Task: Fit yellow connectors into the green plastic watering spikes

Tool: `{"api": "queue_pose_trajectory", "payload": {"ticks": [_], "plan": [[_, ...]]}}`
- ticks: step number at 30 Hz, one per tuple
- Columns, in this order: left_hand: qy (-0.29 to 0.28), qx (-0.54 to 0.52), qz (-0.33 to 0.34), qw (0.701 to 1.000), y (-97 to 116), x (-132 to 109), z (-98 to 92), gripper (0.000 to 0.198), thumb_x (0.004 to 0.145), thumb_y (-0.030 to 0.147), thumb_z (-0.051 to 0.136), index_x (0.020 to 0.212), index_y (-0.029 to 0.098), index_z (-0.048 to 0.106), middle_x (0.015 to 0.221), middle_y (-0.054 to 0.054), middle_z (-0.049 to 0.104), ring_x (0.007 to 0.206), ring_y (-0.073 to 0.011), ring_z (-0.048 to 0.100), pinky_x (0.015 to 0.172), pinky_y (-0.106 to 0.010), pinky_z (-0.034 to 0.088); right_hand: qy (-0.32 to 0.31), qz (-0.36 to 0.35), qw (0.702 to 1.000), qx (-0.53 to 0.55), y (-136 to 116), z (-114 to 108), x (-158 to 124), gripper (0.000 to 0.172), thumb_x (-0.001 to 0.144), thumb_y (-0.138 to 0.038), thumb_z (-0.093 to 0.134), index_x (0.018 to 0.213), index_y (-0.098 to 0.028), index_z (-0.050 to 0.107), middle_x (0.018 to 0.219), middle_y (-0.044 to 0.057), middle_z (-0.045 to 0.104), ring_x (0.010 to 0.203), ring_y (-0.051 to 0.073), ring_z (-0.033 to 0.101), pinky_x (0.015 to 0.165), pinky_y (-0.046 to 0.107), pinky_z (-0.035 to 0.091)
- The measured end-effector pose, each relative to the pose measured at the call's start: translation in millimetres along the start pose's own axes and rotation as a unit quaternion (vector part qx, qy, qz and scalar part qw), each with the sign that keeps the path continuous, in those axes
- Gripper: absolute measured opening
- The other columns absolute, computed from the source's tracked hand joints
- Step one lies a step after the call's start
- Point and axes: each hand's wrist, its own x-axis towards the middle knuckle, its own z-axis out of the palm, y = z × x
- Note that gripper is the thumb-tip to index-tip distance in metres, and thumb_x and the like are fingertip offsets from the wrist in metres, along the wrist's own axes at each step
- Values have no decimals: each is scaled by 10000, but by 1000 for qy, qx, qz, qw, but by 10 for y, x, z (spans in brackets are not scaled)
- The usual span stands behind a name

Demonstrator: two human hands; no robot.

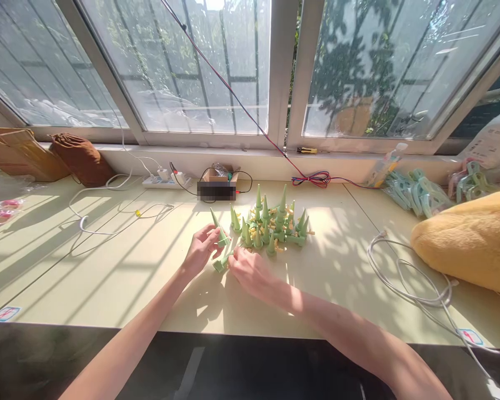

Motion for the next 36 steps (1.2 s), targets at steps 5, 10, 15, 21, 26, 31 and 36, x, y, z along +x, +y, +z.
{"api": "queue_pose_trajectory", "payload": {"ticks": [5, 10, 15, 21, 26, 31, 36], "plan": [[-21, 11, -6, 1000, -30, -21, 29, 348, 862, 494, 675, 790, 177, 550, 684, 8, 580, 490, -81, 490, 374, -178, 360, -35, -9, 998, -59, -11, -54, -20, 210, 889, 40, 465, 894, -138, 575, 895, 89, 599, 698, 176, 525, 512, 292, 329], [-32, 24, -16, 999, -59, -32, 59, 354, 849, 506, 686, 817, 175, 565, 722, -3, 602, 473, -73, 483, 366, -175, 324, -46, -4, 996, -77, 6, -133, -90, 249, 849, 78, 457, 865, -150, 557, 852, 71, 597, 679, 176, 521, 496, 293, 315], [-33, 35, -17, 999, -55, -42, 97, 378, 835, 536, 690, 837, 176, 576, 734, -10, 622, 456, -78, 488, 354, -184, 326, -59, 41, 991, -111, 103, -159, -199, 261, 847, 71, 449, 828, -174, 537, 831, 32, 590, 612, 150, 512, 479, 285, 281], [-40, 43, -11, 998, -21, -58, 130, 374, 855, 524, 677, 840, 163, 578, 779, -29, 651, 479, -76, 499, 365, -178, 370, -27, 14, 999, -37, 166, -136, -326, 123, 994, -131, 483, 926, -176, 574, 907, 41, 598, 652, 134, 523, 498, 261, 300], [-45, 32, -4, 998, -34, -57, 102, 342, 885, 484, 658, 864, 146, 612, 868, -53, 672, 504, -75, 525, 371, -176, 404, -13, -7, 1000, 21, 108, -124, -331, 58, 972, -165, 550, 925, -177, 581, 958, 38, 572, 604, 104, 458, 512, 247, 305], [-66, 33, 0, 997, -31, -50, 75, 315, 922, 452, 618, 920, 140, 664, 1034, -84, 671, 520, -78, 566, 389, -203, 453, -18, 11, 999, 37, 123, -95, -314, 106, 948, -86, 543, 887, -167, 577, 931, 39, 557, 630, 113, 455, 518, 245, 298], [-81, 50, 6, 995, -14, -55, 64, 319, 947, 434, 591, 991, 132, 685, 981, -85, 676, 521, -72, 550, 403, -196, 439, -20, 46, 996, 80, 125, -123, -328, 110, 946, -94, 546, 872, -166, 586, 929, 41, 551, 677, 126, 500, 547, 230, 348]]}}
